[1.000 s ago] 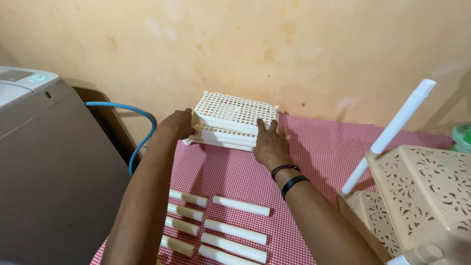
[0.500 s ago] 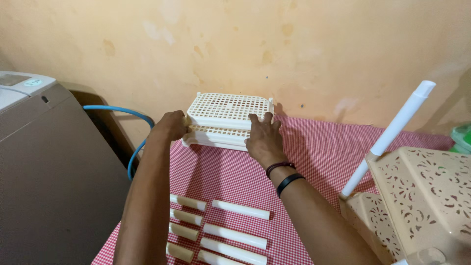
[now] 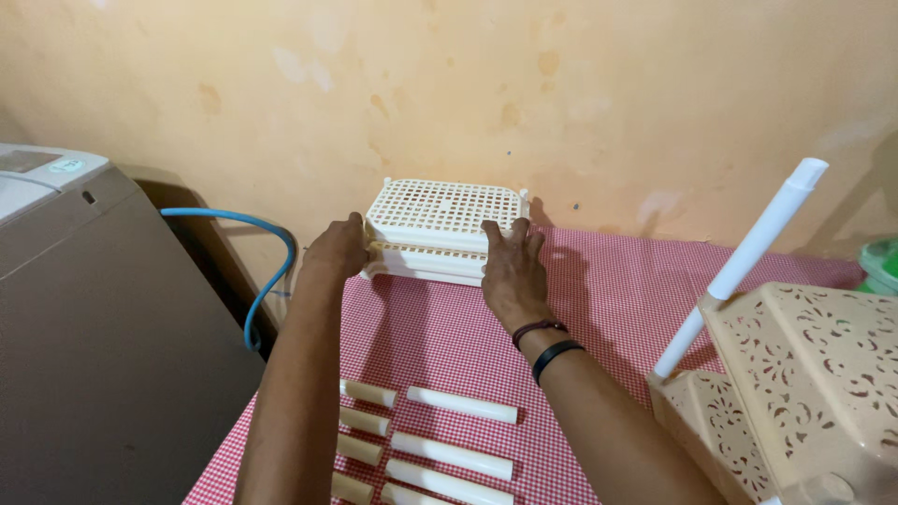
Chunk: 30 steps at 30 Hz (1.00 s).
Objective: The person assembles a beige plastic three-tier storage rack by inserting white plastic feet into the leg ends and attaching the top tray to the vertical poles. They handle the rack, feet, and tray by hand on a red-and-white checkered table.
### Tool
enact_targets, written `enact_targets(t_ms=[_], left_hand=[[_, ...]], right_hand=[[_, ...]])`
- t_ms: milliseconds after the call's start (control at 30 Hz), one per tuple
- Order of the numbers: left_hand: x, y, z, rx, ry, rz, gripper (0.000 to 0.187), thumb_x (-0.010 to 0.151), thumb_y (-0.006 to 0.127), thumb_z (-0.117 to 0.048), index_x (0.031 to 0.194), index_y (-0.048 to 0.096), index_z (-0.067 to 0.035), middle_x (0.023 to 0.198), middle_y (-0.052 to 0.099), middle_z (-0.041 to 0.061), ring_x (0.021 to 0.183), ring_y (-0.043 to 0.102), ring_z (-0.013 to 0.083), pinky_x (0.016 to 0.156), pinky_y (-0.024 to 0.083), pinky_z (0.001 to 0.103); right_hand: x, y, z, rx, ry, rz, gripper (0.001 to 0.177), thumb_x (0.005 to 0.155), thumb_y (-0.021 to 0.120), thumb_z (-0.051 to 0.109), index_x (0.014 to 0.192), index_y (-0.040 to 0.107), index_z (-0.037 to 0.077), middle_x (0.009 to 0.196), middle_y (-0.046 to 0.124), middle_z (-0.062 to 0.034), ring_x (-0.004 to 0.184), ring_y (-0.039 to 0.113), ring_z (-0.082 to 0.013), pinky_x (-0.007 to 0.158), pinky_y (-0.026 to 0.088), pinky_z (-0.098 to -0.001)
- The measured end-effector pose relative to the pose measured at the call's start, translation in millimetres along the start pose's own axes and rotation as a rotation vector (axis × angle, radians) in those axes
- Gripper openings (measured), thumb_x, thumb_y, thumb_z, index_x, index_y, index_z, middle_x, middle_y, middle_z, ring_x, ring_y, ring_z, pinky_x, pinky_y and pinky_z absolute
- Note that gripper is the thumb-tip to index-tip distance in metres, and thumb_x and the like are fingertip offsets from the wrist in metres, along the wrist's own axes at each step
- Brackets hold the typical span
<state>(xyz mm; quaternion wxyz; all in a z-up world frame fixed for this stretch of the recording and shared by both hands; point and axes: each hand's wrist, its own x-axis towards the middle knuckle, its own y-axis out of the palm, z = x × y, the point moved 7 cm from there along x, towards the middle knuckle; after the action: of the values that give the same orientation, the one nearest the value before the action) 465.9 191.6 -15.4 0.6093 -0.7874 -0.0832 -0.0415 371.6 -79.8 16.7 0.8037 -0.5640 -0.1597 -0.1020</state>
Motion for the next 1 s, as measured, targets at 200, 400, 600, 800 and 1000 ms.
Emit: enact_targets(t_ms=[200, 400, 600, 800, 1000], left_hand=[[-21.6, -8.1, -15.4, 0.103, -0.045, 0.140, 0.072, 0.088, 0.079, -0.027, 0.145, 0.040, -0.009, 0.135, 0.063, 0.021, 0.122, 0.064, 0.0385, 0.100, 0.055, 0.052], [-37.6, -28.0, -36.1, 0.166, 0.037, 0.114, 0.089, 0.086, 0.080, -0.029, 0.158, 0.028, -0.018, 0.158, 0.042, 0.014, 0.132, 0.058, 0.0344, 0.104, 0.054, 0.051], [-56.0, -38.7, -51.2, 0.229, 0.075, 0.129, 0.097, 0.086, 0.081, -0.037, 0.160, 0.020, -0.019, 0.168, 0.021, 0.010, 0.151, 0.031, 0.0280, 0.115, 0.042, 0.050], [-98.9, -82.0, -77.7, 0.133, 0.228, -0.059, 0.092, 0.088, 0.077, -0.040, 0.157, 0.025, -0.011, 0.166, 0.022, 0.018, 0.151, 0.028, 0.0341, 0.121, 0.033, 0.047], [-184.5, -133.6, -120.7, 0.084, 0.333, -0.232, 0.087, 0.088, 0.074, -0.040, 0.154, 0.030, -0.004, 0.163, 0.026, 0.021, 0.148, 0.031, 0.0380, 0.119, 0.031, 0.046]], right_hand=[[-1.6, -0.7, -7.5, -0.013, 0.010, 0.020, 0.068, 0.086, 0.072, 0.007, 0.148, 0.045, 0.017, 0.144, 0.039, -0.0201, 0.124, 0.046, -0.0419, 0.077, 0.065, -0.0434], [-6.9, -2.4, -9.1, -0.010, 0.003, 0.028, 0.071, 0.086, 0.075, 0.019, 0.149, 0.042, 0.018, 0.150, 0.036, -0.0213, 0.130, 0.043, -0.0429, 0.093, 0.058, -0.0514], [-12.2, -8.0, 2.5, -0.083, 0.007, 0.069, 0.076, 0.093, 0.068, 0.032, 0.156, 0.030, 0.014, 0.162, 0.019, -0.0227, 0.150, 0.017, -0.0451, 0.115, 0.031, -0.0616], [-31.1, -33.2, 31.2, -0.029, -0.073, 0.063, 0.082, 0.092, 0.067, 0.032, 0.159, 0.024, 0.010, 0.167, 0.009, -0.0232, 0.155, 0.004, -0.0425, 0.123, 0.016, -0.0601], [-83.5, -98.9, 57.4, 0.014, -0.198, -0.043, 0.079, 0.093, 0.066, 0.036, 0.156, 0.029, 0.005, 0.164, 0.014, -0.0277, 0.153, 0.009, -0.0444, 0.121, 0.017, -0.0611]])
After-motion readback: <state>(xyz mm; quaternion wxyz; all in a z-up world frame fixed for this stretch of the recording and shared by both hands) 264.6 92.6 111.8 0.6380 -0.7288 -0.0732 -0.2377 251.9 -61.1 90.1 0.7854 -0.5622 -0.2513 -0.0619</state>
